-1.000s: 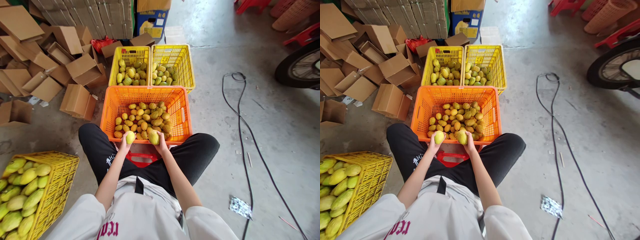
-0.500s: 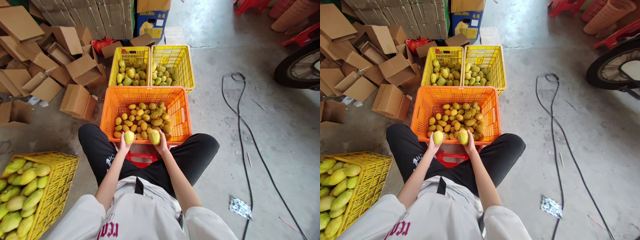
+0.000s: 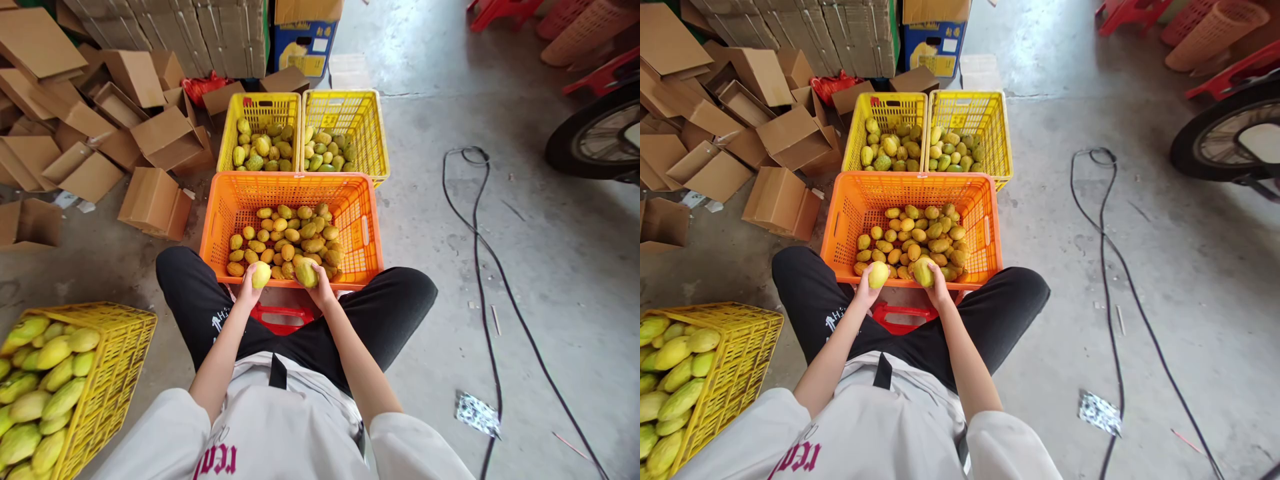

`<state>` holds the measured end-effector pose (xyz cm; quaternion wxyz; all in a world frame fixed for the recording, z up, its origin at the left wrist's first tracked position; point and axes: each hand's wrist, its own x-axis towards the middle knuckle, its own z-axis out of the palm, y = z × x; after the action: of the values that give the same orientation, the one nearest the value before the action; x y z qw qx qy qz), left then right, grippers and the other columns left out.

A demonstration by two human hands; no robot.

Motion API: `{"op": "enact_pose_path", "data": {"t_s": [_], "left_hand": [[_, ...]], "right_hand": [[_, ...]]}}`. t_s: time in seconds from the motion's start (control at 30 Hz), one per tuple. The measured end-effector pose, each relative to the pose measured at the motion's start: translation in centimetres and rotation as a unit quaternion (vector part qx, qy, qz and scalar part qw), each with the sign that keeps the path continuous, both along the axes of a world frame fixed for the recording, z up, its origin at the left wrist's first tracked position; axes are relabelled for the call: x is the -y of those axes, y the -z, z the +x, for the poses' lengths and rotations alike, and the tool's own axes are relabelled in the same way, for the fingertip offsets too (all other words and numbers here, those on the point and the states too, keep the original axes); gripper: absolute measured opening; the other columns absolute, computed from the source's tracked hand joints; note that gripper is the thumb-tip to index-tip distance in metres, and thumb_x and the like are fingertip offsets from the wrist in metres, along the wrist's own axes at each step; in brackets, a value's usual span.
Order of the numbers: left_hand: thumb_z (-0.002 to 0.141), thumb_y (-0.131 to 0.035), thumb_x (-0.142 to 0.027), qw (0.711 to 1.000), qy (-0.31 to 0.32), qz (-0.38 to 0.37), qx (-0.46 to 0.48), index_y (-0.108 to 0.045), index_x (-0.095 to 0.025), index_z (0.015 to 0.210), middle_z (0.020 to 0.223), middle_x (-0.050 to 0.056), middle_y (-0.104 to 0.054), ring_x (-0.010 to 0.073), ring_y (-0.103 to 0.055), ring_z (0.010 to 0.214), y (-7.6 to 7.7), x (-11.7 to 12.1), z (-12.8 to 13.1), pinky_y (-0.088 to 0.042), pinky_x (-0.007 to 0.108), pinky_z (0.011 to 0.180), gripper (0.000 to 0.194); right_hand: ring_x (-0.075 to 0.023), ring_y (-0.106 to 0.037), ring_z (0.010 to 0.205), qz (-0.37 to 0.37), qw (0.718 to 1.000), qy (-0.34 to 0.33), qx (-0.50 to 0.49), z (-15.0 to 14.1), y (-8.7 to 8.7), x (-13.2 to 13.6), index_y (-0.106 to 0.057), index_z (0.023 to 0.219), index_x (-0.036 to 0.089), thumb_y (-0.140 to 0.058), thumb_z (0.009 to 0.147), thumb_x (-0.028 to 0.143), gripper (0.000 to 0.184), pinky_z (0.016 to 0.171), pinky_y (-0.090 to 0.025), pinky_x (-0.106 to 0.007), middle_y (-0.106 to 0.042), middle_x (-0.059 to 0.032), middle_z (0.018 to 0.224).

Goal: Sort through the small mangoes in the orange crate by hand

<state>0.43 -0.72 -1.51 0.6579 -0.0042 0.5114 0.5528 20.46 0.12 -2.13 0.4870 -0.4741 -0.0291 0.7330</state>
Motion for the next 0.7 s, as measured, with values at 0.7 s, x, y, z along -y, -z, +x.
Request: {"op": "enact_pose_path", "data": {"t_s": [0.7], "left_hand": [[0.081,-0.077,-0.035,0.999,-0.019,-0.044,0.013,-0.064,-0.017,0.092,0.085,0.006,-0.072,0.0249,-0.075,0.094,-0.9,-0.1,0.2,-0.059,0.041,0.095,0.025]], "right_hand": [[-0.0248,-0.071,0.099,0.000,0.999,0.031,0.029,-0.3,-0.2,0.0,-0.067,0.097,0.026,-0.081,0.070,0.043,0.035,0.082,-0.065,-0.041,-0.076,-0.0005,0.098]]}}
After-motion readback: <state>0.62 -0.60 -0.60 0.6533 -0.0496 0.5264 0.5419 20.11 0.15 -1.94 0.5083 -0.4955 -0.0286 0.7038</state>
